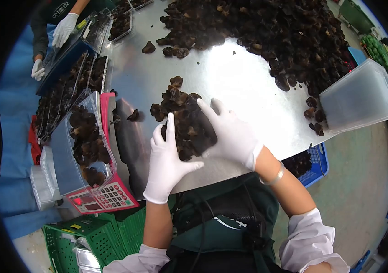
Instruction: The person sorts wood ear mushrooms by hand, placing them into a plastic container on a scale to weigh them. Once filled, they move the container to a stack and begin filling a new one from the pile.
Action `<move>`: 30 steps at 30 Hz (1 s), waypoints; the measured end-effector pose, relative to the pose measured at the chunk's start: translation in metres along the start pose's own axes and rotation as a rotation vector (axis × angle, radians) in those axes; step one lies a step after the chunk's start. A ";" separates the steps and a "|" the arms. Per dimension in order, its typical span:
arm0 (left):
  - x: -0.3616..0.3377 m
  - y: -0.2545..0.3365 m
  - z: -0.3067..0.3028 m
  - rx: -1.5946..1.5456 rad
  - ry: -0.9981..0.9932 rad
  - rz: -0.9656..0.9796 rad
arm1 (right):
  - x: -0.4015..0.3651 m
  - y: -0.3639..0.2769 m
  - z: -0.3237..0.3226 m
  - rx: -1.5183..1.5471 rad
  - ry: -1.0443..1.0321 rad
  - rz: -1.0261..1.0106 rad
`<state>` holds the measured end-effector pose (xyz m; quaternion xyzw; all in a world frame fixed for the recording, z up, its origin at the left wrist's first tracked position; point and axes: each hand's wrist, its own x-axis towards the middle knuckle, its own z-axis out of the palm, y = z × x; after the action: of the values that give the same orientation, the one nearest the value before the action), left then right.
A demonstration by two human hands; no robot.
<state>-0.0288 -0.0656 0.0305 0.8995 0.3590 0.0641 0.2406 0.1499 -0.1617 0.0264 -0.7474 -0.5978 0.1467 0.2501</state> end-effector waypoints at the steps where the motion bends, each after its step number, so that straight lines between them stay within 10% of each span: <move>1: 0.006 -0.002 0.007 -0.058 0.074 0.000 | 0.008 0.001 0.000 0.060 -0.033 0.044; 11: 0.020 -0.001 -0.005 -0.647 0.123 0.047 | 0.018 -0.017 -0.005 0.893 -0.028 0.017; 24: -0.022 0.031 -0.083 -0.519 0.494 0.120 | 0.038 -0.094 -0.067 0.895 -0.130 -0.022; 30: -0.058 -0.023 -0.130 -0.312 0.805 -0.069 | 0.111 -0.161 -0.029 0.770 -0.232 -0.567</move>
<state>-0.1233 -0.0401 0.1366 0.7431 0.4399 0.4555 0.2166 0.0597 -0.0344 0.1476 -0.3872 -0.7039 0.3656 0.4700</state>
